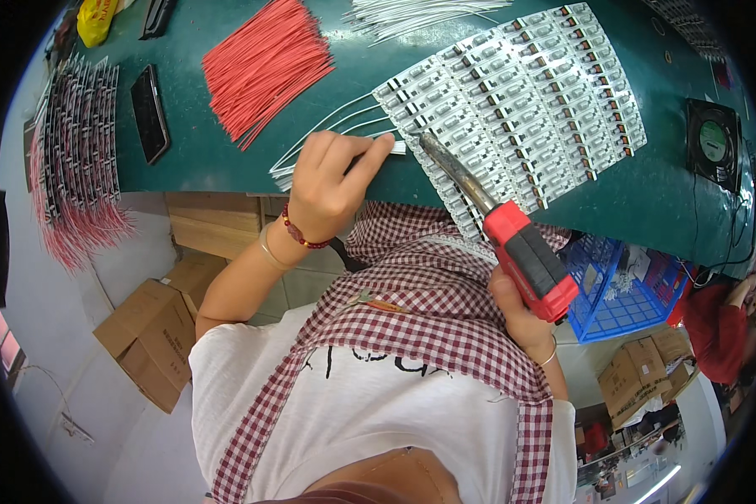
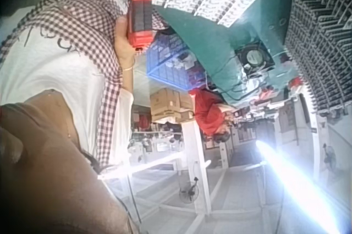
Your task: The person uses a soldering iron to attach red and white wires to a grid of electronic components on a green workbench. They repeatedly pick up individual wires, place them into slots on the component board, and apply heat with the soldering iron to secure them.
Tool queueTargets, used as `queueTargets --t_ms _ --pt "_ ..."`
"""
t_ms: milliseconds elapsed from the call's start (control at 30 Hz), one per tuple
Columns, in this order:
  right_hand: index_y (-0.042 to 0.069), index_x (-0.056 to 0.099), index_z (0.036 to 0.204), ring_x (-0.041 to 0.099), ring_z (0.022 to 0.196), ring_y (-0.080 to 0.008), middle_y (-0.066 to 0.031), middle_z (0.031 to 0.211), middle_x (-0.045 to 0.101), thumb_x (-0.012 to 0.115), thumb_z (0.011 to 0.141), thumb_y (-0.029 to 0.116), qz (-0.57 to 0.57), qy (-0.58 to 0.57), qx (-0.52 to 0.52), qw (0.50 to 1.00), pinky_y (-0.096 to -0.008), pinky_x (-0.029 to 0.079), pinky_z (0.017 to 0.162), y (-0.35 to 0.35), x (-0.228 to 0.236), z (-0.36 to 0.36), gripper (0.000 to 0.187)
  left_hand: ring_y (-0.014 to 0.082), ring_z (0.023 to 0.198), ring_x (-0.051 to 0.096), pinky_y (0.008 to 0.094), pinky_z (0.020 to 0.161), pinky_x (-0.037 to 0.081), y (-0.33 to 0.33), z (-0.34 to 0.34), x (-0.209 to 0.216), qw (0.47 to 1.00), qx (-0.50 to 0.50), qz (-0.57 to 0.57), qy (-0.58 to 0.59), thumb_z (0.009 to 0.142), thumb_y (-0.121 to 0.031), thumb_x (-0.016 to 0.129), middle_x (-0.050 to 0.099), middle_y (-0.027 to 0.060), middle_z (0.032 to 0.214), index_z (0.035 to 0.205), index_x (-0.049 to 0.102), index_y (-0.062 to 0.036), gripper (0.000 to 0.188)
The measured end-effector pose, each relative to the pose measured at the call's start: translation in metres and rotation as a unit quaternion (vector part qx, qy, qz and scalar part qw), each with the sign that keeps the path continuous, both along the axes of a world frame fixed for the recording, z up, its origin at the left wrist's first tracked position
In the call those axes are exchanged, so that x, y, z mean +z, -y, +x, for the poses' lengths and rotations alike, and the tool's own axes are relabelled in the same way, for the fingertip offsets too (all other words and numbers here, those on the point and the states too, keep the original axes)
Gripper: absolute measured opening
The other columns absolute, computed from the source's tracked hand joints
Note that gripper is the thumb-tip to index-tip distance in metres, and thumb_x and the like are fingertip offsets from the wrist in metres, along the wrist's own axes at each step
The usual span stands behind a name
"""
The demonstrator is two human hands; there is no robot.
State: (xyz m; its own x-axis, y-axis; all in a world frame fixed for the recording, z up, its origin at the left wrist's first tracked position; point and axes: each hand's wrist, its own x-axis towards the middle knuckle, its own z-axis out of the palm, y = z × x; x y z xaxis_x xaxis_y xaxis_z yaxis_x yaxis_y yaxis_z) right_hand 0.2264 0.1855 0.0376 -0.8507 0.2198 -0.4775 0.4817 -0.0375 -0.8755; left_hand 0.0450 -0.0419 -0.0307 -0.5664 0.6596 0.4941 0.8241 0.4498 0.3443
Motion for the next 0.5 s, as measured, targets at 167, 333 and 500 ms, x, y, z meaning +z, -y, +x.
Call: queueTargets --t_ms 167,333,500 --pt "0.0 0.061 0.103 0.055 0.067 -0.0111 -0.0034 0.077 0.061 0.065 0.091 0.016 0.063 0.013 0.015 0.998 -0.0272 0.045 0.06 -0.002 -0.011 0.013 0.021 0.02 0.071 0.051 0.0322 0.064 0.042 -0.001 0.003 -0.002 1.0 -0.002 -0.018 0.016 0.068 -0.003 0.063 0.056 0.0048 0.082 0.104 0.068 0.0003 0.037" --pt "-0.003 0.054 0.121 0.051 0.056 -0.0097 -0.0064 0.073 0.059 0.064 0.092 0.03 0.148 -0.026 0.076 0.986 -0.0237 0.04 0.05 -0.009 -0.031 0.026 0.045 0.0203 0.071 0.051 0.0325 0.064 0.042 -0.002 0.003 -0.001 1.0 -0.005 -0.018 0.018 0.068 -0.003 0.062 0.055 0.0047 0.081 0.105 0.068 0.0003 0.037" --pt "0.0 0.063 0.103 0.056 0.066 -0.0118 -0.004 0.077 0.063 0.066 0.09 0.015 0.065 0.003 0.004 0.998 -0.028 0.046 0.06 -0.002 -0.002 0.009 0.02 0.0202 0.071 0.051 0.0324 0.064 0.042 -0.003 0.002 -0.002 1.0 -0.004 -0.018 0.017 0.068 -0.001 0.063 0.056 0.0048 0.082 0.105 0.068 0.0002 0.037"
